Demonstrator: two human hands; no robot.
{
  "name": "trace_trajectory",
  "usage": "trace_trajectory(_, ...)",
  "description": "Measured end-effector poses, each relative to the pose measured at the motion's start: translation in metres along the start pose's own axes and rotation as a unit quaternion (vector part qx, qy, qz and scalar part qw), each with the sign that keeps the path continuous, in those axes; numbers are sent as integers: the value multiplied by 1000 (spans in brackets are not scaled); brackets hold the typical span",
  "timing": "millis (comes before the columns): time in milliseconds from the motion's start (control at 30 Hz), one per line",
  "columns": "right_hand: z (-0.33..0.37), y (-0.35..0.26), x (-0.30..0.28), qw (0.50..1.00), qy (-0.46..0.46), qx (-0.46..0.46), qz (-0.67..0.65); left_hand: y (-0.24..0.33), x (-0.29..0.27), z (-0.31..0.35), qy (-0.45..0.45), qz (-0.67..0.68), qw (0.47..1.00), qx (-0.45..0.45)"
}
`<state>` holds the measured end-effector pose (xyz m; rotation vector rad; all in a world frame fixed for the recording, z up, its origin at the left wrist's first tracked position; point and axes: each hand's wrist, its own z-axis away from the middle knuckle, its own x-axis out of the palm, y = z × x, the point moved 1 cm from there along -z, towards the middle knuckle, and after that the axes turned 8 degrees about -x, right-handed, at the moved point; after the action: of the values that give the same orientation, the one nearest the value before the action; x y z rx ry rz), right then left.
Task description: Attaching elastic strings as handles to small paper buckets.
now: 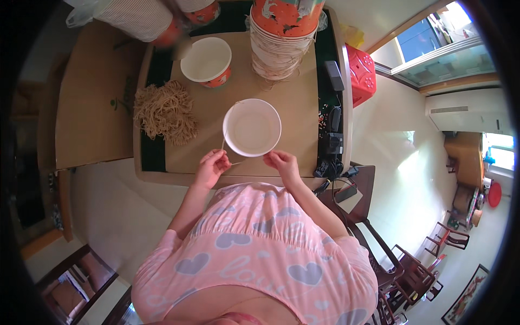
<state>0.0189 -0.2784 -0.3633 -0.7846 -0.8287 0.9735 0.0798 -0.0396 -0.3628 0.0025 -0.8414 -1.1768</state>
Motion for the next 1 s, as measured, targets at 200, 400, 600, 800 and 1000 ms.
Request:
trace_trajectory(200,-29,2,11,985,98,-75,-121,-28,8,-10,125,-332,933,57)
trace_trajectory(400,-24,-17,7,982,95,-49,-156,12,72,17,138,-543,706,433)
trace_trajectory(600,-11,-17,12,994,4,-93,53,17,95,-9,39,-680,570,459)
trace_trajectory(800,-1,-33,21,967,-52,-167,188,20,103,-13,20,-502,791,350)
trace_trajectory(1000,9,-37,33,962,-119,-162,182,19,101,-10,-41,-403,905,129)
